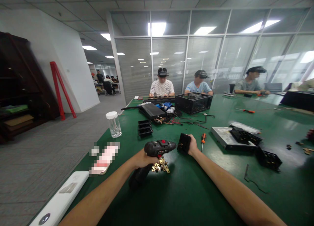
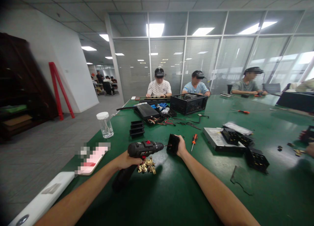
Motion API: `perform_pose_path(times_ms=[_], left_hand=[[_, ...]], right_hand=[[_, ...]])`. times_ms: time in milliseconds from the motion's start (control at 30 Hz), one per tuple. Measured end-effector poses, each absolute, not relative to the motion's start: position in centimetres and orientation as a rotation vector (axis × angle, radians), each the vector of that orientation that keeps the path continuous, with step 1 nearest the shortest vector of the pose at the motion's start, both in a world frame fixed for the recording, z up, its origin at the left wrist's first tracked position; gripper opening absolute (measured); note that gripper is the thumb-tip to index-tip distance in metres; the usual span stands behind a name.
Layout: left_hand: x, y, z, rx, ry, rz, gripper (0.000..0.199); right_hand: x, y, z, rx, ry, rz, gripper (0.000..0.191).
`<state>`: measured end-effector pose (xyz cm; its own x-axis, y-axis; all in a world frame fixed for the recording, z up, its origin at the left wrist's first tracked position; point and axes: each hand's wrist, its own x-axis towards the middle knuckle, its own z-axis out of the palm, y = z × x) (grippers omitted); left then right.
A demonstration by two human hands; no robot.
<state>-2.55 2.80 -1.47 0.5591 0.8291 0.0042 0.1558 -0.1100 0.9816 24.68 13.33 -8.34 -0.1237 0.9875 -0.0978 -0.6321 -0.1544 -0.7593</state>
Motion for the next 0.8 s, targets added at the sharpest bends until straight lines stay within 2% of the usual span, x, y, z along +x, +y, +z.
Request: perform_pose_path(times_ms=[800], left_hand=[[-2.39, 2.5, -0.94, 1.625, 0.846, 0.753, 0.021]], right_hand=[[24.65, 13.2, -8.08, -0.739, -0.634, 1.623, 0.021]])
